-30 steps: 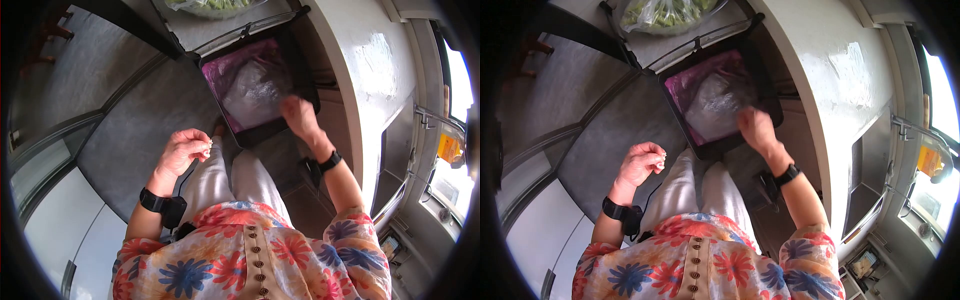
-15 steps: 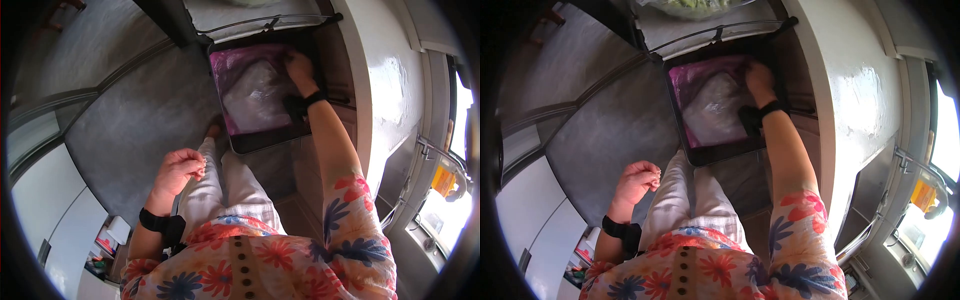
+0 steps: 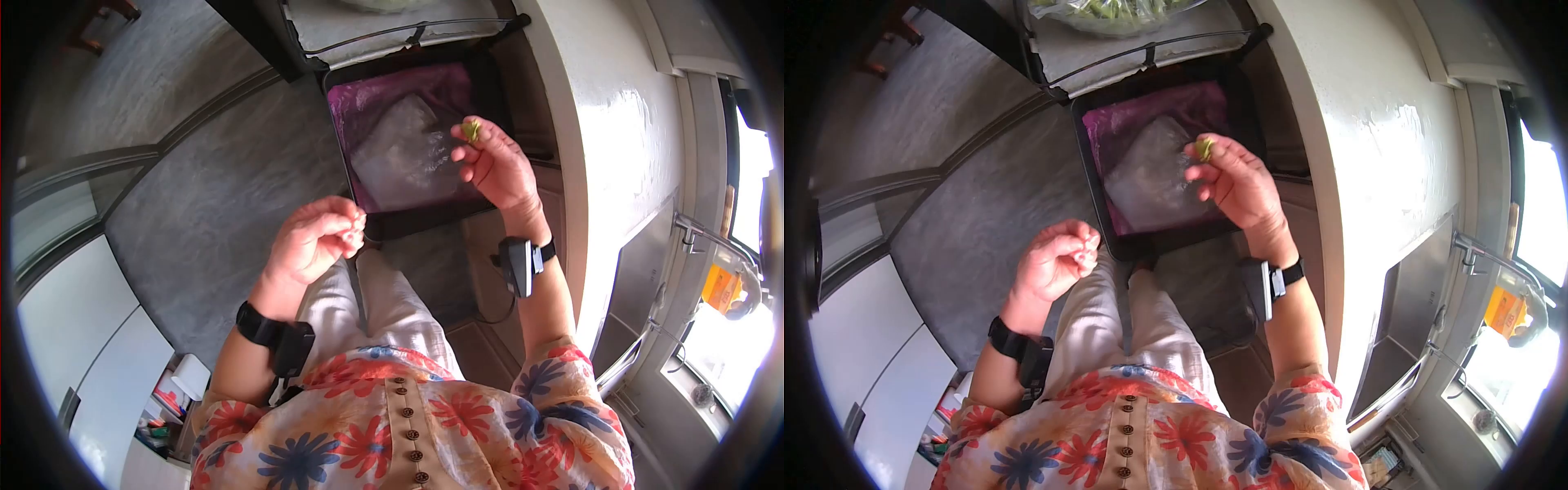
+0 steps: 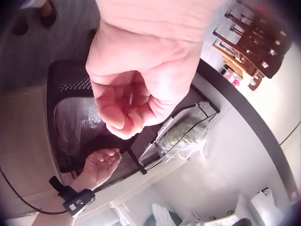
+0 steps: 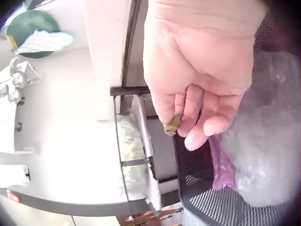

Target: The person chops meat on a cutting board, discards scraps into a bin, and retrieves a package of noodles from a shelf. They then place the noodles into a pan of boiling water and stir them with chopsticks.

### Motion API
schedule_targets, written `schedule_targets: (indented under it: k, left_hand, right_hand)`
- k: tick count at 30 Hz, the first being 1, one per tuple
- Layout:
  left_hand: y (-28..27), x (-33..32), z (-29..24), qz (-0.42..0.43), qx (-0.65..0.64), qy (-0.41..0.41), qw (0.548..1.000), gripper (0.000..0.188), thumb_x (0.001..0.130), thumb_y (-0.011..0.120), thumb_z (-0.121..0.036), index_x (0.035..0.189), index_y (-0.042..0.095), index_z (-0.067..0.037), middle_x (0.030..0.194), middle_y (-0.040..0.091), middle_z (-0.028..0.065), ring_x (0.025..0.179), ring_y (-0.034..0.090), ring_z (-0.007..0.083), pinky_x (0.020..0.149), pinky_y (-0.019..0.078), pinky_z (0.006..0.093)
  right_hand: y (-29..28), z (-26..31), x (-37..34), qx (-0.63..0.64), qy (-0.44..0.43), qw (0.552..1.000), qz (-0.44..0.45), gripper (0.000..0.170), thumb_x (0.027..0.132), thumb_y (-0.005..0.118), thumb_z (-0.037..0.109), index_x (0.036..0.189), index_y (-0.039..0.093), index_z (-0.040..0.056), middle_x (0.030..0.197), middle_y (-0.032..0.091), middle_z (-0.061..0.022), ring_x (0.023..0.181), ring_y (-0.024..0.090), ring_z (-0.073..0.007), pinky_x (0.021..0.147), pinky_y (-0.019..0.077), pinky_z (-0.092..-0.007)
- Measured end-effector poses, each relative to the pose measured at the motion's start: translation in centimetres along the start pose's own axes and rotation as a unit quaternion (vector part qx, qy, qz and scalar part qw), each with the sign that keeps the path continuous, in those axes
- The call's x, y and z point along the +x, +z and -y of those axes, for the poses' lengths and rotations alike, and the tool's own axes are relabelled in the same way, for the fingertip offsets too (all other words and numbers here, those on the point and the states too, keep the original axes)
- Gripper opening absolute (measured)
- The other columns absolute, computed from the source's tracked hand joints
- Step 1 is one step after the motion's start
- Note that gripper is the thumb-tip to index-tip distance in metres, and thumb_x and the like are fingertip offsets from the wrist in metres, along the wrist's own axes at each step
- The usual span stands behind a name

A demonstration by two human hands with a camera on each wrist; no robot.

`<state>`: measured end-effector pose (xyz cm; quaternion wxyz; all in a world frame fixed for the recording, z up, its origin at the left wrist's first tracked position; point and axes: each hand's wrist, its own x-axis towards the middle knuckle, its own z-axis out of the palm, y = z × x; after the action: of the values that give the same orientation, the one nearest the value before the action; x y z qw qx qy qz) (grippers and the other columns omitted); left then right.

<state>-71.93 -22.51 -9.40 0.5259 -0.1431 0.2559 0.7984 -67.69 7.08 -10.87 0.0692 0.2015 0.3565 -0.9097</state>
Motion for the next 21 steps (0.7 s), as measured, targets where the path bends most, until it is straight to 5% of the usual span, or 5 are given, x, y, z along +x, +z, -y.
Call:
schedule_targets:
  k: [7,13,21]
  left_hand:
    - [3.4,2.7,1.4,0.020,0.011,-0.009,1.000,0.012,0.085,0.052,-0.006,0.090,0.058,0.003,0.088,0.055,0.0088,0.070,0.050,0.0098,0.064,0.0433,0.0231]
    - [4.9,2.9,2.4,-0.006,0.044,-0.002,0.999,0.017,0.090,0.053,-0.013,0.089,0.059,0.003,0.084,0.058,0.0095,0.070,0.052,0.0116,0.063,0.0449,0.0243]
    - [4.2,2.8,4.4,-0.019,0.090,0.031,0.995,0.023,0.091,0.056,-0.022,0.091,0.061,0.000,0.078,0.060,0.0052,0.068,0.057,0.0138,0.062,0.0470,0.0252]
  right_hand:
    - [2.3,-2.7,-4.0,0.073,0.023,0.995,0.065,0.025,0.093,0.052,0.016,0.113,0.057,0.0026,0.105,0.062,-0.0155,0.083,0.066,-0.0234,0.059,0.0535,-0.0293]
    - [3.7,-3.8,-6.3,0.073,0.032,0.996,0.042,0.022,0.090,0.057,0.014,0.108,0.060,0.0025,0.095,0.063,-0.0075,0.081,0.061,-0.0164,0.063,0.0512,-0.0275]
    - [5.2,-4.6,-7.6,-0.116,-0.002,0.993,-0.008,0.016,0.086,0.064,0.011,0.099,0.061,0.0038,0.089,0.064,-0.0021,0.078,0.059,-0.0088,0.065,0.0488,-0.0225]
